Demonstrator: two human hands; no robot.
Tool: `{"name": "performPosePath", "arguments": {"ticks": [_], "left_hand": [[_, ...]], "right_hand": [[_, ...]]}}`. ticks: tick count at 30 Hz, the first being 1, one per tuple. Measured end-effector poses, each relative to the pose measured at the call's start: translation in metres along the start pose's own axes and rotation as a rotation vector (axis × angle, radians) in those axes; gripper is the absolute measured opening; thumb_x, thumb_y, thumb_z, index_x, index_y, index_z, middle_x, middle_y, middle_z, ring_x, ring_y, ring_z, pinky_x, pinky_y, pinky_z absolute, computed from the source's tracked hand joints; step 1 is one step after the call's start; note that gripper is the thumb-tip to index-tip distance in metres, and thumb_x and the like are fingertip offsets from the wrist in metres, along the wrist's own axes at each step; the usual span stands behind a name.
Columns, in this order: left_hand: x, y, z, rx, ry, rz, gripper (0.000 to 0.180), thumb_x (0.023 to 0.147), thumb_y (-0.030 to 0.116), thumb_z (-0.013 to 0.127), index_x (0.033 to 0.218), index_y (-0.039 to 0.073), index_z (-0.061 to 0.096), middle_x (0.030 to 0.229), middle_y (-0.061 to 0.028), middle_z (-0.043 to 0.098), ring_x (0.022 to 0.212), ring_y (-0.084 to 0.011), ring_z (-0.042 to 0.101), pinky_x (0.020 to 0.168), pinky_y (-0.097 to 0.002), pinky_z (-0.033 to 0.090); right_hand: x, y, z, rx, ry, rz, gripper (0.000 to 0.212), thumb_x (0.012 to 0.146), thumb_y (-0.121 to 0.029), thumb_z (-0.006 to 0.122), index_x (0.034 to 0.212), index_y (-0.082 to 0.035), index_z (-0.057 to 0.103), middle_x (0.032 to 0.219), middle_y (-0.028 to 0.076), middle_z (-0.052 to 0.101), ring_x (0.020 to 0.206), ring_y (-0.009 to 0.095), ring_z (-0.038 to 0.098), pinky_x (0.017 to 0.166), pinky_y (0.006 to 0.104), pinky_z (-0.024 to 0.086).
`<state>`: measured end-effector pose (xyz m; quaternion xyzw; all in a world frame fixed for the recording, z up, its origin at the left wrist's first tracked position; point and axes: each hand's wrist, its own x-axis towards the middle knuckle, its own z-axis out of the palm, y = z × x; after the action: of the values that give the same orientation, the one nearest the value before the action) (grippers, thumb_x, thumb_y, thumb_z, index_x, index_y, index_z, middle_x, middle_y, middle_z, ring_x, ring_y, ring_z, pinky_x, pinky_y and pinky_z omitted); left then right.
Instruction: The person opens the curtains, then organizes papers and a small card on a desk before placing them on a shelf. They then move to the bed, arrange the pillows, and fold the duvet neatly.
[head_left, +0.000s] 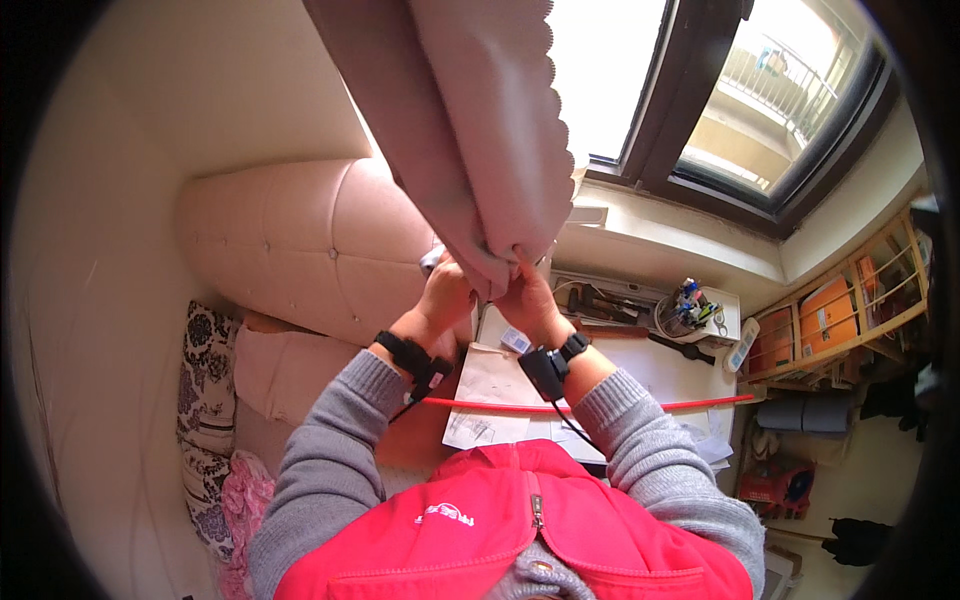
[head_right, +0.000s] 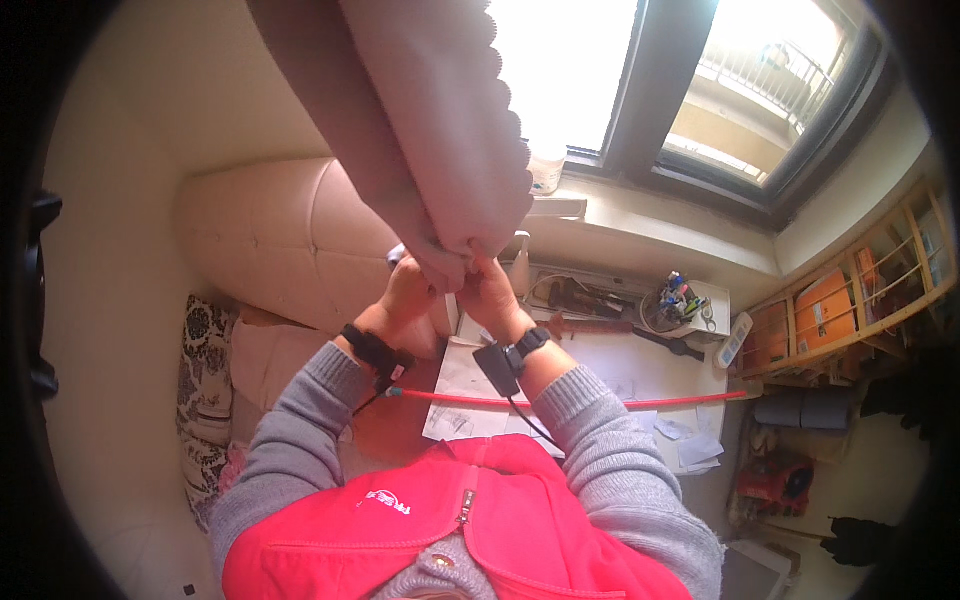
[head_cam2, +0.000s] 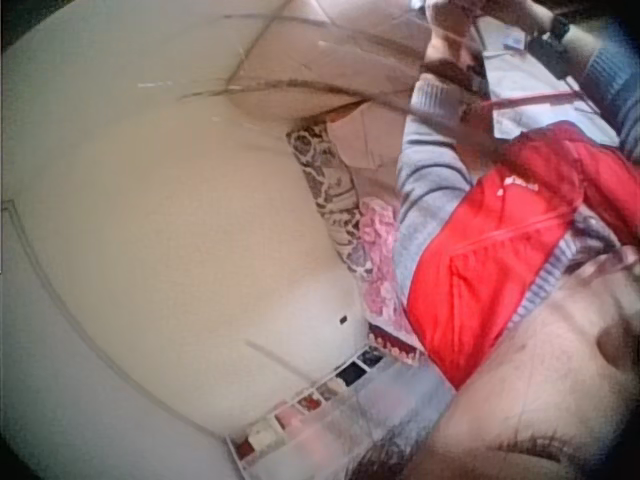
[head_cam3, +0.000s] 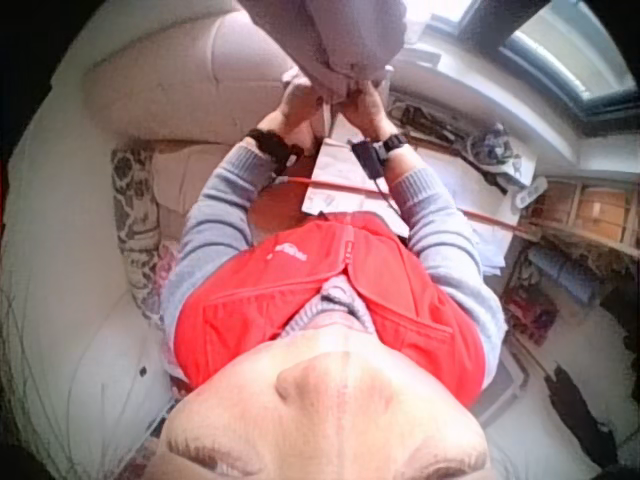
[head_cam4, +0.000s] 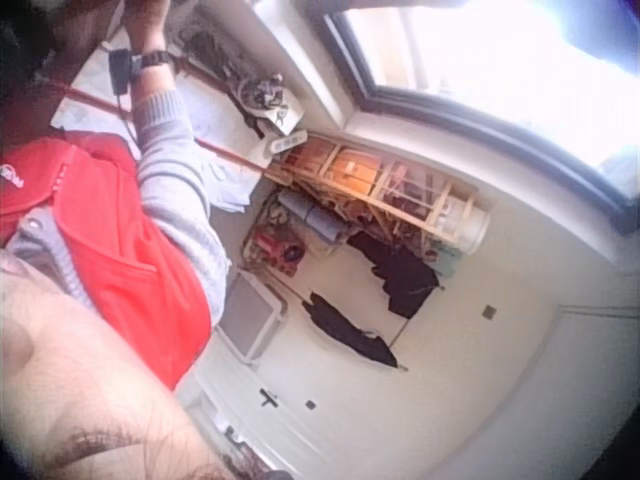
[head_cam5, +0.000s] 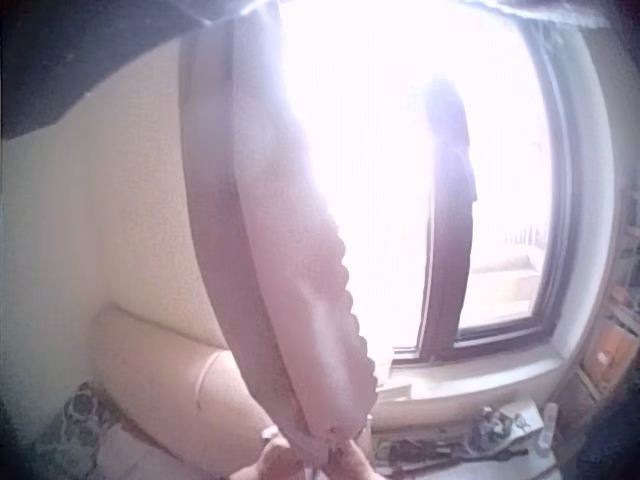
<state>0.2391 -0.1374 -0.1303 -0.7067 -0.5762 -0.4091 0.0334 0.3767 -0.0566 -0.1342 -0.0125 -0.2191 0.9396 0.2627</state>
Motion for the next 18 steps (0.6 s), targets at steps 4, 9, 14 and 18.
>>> {"name": "performPosePath", "arguments": {"ticks": [4, 9, 14, 18], "left_hand": [[0.039, -0.025, -0.027, 0.192, -0.136, 0.054, 0.017, 0.072, 0.002, 0.06, 0.086, 0.01, 0.065, 0.096, -0.0106, 0.064, 0.101, -0.0303, 0.057, 0.089, -0.0432, 0.042], [0.08, -0.077, -0.065, 0.174, -0.275, 0.008, 0.033, 0.077, 0.0, 0.056, 0.104, 0.018, 0.063, 0.117, -0.003, 0.056, 0.124, -0.0266, 0.041, 0.102, -0.0582, 0.024], [0.105, -0.128, -0.099, 0.535, -0.13, 0.05, 0.035, 0.079, 0.001, 0.055, 0.106, 0.021, 0.065, 0.128, 0.0038, 0.052, 0.133, -0.0207, 0.035, 0.11, -0.0606, 0.016], [0.096, -0.157, -0.115, 0.874, -0.146, -0.034, 0.034, 0.084, 0.007, 0.048, 0.111, 0.019, 0.064, 0.133, 0.0012, 0.05, 0.131, -0.0215, 0.038, 0.109, -0.0575, 0.022]], "right_hand": [[0.055, -0.018, -0.004, -0.065, 0.062, -0.085, 0.049, 0.091, -0.038, 0.056, 0.128, -0.006, 0.047, 0.123, 0.006, 0.055, 0.112, 0.021, 0.053, 0.094, 0.0373, 0.042], [0.132, -0.033, -0.008, -0.089, -0.107, -0.113, 0.049, 0.092, -0.036, 0.054, 0.128, -0.004, 0.046, 0.129, 0.009, 0.051, 0.117, 0.023, 0.051, 0.101, 0.0392, 0.04], [0.228, -0.048, -0.018, -0.486, -0.059, -0.195, 0.038, 0.096, -0.028, 0.048, 0.126, -0.005, 0.048, 0.124, 0.009, 0.053, 0.112, 0.022, 0.051, 0.093, 0.0351, 0.043], [0.289, -0.065, -0.026, -0.913, 0.223, 0.056, 0.037, 0.087, -0.017, 0.062, 0.12, -0.006, 0.049, 0.109, 0.01, 0.058, 0.095, 0.019, 0.057, 0.077, 0.0296, 0.049]]}}
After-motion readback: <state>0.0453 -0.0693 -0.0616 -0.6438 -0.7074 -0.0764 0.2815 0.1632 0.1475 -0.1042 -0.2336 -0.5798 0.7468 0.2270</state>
